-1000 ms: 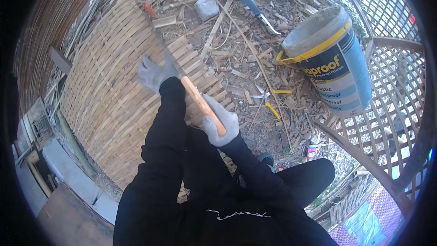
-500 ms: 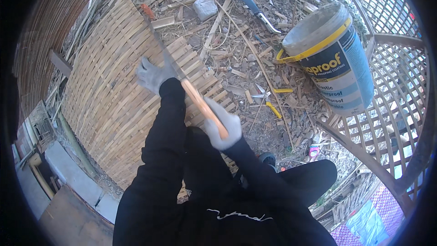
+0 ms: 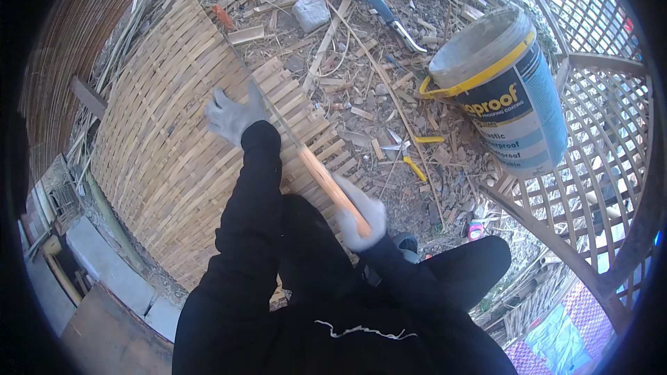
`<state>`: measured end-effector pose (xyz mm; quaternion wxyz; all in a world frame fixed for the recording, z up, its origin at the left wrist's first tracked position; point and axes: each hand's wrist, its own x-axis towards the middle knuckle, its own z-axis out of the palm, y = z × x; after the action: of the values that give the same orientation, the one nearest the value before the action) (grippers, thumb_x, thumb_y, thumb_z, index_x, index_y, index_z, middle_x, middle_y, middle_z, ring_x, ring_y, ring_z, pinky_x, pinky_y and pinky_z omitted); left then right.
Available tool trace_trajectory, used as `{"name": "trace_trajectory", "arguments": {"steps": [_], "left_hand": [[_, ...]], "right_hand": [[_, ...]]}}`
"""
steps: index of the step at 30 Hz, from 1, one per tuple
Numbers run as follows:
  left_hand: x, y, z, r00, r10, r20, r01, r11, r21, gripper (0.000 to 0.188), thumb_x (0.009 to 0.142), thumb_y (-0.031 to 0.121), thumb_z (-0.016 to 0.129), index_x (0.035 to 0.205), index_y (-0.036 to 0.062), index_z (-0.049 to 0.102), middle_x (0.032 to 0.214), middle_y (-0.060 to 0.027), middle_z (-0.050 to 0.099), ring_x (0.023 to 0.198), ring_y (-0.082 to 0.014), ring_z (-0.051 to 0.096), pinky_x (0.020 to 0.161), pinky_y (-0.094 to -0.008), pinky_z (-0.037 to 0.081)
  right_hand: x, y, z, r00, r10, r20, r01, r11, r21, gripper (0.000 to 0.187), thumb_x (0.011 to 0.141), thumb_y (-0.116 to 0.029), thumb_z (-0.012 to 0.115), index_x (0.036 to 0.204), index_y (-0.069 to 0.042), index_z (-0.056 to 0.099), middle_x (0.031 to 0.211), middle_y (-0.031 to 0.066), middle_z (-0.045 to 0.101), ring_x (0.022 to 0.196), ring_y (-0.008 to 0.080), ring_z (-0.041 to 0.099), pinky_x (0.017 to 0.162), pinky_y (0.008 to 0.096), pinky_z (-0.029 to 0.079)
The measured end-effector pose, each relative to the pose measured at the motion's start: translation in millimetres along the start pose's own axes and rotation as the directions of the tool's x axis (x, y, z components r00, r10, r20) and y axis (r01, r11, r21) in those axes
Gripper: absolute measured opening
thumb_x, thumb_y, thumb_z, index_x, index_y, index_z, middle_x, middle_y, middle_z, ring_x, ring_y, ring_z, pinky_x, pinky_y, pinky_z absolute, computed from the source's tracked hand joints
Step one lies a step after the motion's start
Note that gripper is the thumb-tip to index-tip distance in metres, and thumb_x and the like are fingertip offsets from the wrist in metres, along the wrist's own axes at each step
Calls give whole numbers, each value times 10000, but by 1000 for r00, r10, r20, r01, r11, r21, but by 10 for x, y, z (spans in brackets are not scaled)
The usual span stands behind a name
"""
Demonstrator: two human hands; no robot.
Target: Cutting a bamboo mat or slats using a hand saw in a workshop setting.
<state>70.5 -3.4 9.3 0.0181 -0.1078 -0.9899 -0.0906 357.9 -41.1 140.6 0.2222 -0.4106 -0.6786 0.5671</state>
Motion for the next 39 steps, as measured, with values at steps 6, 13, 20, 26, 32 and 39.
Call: {"name": "trace_trajectory", "arguments": {"steps": [6,13,20,26,32,39], "left_hand": [[3,16,8,1000,-1,2,1,1000,-25,906,869,693,697,1515,97,476,1530,-153,485,1526,-353,329,1288,-549,185],[20,-98,52,998,6,-65,-8,999,-34,839,897,638,688,1508,102,480,1509,-172,494,1522,-358,336,1282,-552,190],[5,-10,72,998,31,-52,-34,998,-53,806,920,632,646,1497,92,492,1495,-186,505,1520,-370,335,1279,-552,192],[86,-131,154,995,24,-99,-29,998,-55,791,923,616,638,1488,78,510,1493,-178,517,1512,-380,351,1277,-553,195],[10,-72,75,998,17,-62,-20,998,-56,795,922,613,644,1498,84,499,1520,-179,504,1517,-381,348,1282,-559,192],[6,-21,91,998,40,-40,-42,997,-63,782,916,618,651,1470,84,513,1513,-182,510,1515,-379,351,1285,-548,180]], "right_hand": [[504,64,335,995,-90,-40,91,996,4,470,953,-149,627,1385,34,636,883,255,744,734,353,775,664,377,589],[-282,-36,-54,999,-20,31,21,999,-50,501,949,-168,611,1379,87,623,882,205,770,722,278,786,685,336,603],[618,80,505,974,-206,-97,207,978,-5,462,956,-107,644,1381,73,629,937,239,763,699,311,769,643,362,583],[298,-33,384,994,-94,-50,92,995,-36,486,939,-138,643,1374,77,634,996,265,764,769,329,787,700,356,598],[-260,-52,17,995,-89,-37,84,989,-121,541,912,-210,644,1371,76,639,873,213,767,723,316,785,693,362,606],[701,31,542,982,-160,-96,156,987,-48,449,960,-116,638,1356,96,638,825,209,745,674,308,761,618,357,573]]}}
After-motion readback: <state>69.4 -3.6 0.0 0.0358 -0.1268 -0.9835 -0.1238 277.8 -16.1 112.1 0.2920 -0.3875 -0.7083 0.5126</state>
